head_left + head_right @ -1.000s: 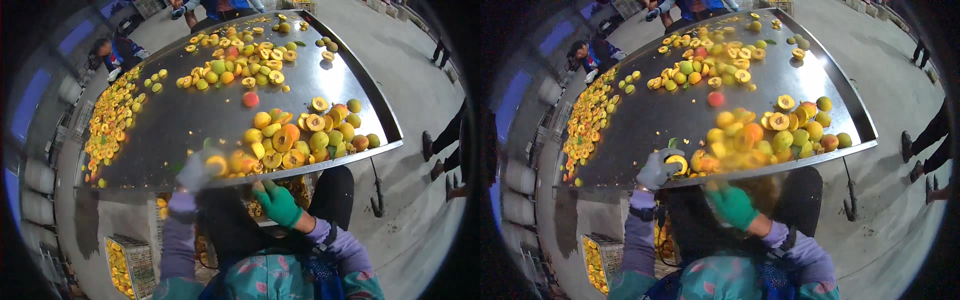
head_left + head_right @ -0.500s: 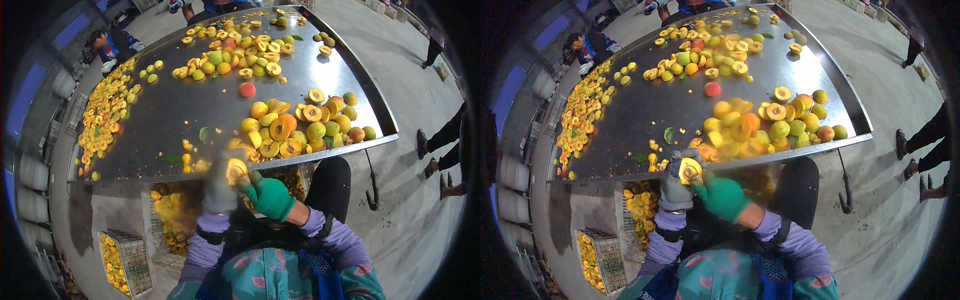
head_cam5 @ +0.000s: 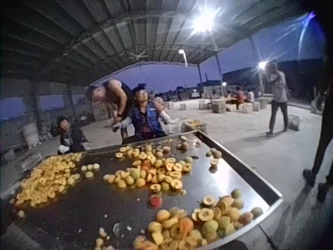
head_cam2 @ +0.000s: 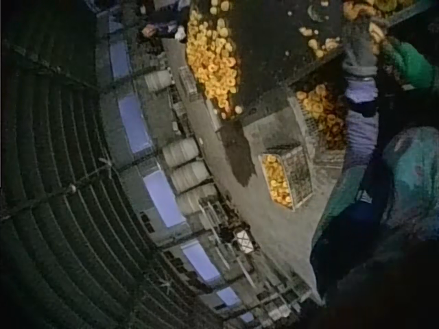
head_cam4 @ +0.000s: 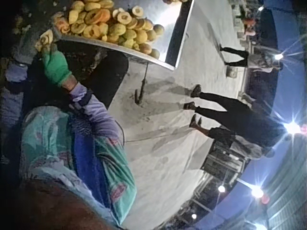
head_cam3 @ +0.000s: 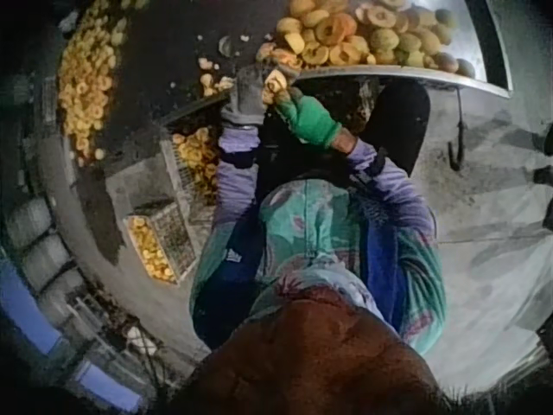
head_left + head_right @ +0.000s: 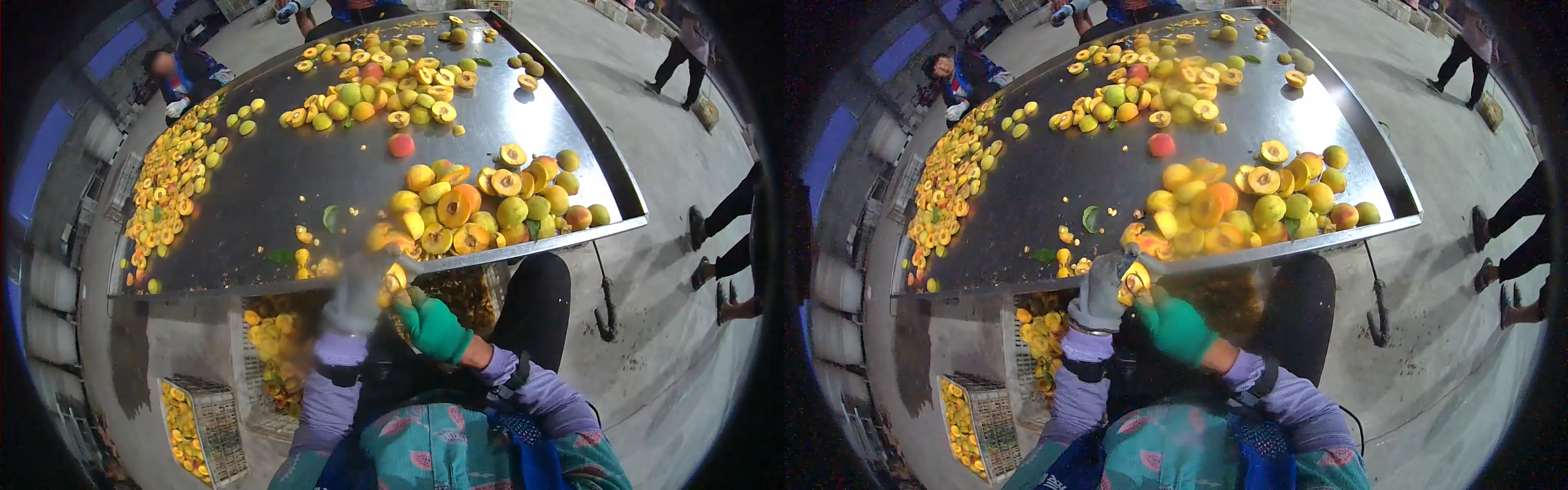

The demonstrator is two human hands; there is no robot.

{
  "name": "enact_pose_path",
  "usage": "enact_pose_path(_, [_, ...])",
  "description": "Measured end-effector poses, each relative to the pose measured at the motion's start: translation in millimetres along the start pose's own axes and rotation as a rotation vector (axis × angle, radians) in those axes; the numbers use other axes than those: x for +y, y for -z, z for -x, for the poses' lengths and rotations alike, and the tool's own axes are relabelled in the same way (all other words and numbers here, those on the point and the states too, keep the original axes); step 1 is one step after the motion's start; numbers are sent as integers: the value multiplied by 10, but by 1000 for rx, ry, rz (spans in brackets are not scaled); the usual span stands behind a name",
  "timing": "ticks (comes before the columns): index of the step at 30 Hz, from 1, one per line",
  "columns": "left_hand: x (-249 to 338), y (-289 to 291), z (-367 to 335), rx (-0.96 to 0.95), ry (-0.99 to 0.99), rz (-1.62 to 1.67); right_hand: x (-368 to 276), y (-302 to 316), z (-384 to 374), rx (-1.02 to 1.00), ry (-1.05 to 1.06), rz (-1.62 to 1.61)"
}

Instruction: Manually removing pits from peach halves using a hand tool and sorting them on a table.

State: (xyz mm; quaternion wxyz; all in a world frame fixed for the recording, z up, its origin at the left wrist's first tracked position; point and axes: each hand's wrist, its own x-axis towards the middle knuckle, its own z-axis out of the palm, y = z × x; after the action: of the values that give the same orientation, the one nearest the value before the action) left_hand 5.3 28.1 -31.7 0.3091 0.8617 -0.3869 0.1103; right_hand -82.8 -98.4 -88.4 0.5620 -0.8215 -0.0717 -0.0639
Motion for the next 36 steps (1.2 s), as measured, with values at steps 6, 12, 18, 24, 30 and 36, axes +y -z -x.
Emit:
enact_pose_path(6, [207,-153,43,226,423,676,-150,-14,-36,68,-12,161])
enact_pose_path(12, [128,-146,111,251,402,708,-306,127,-103,-6,-48,130])
enact_pose_path(18, [99,-267,-25,73,-44,-3,417,87,133,-100,422,343])
enact_pose_path(24, [365,-348,-42,362,398,735,-99,78,-117,-9,-195,-308])
enact_pose_path(30, [516,-404,-285,170,324,542,-168,332,-1,15,-263,-598])
enact_pose_path(36, [950,-463,-448,99,169,202,146,-193,-44,379,-12,-647])
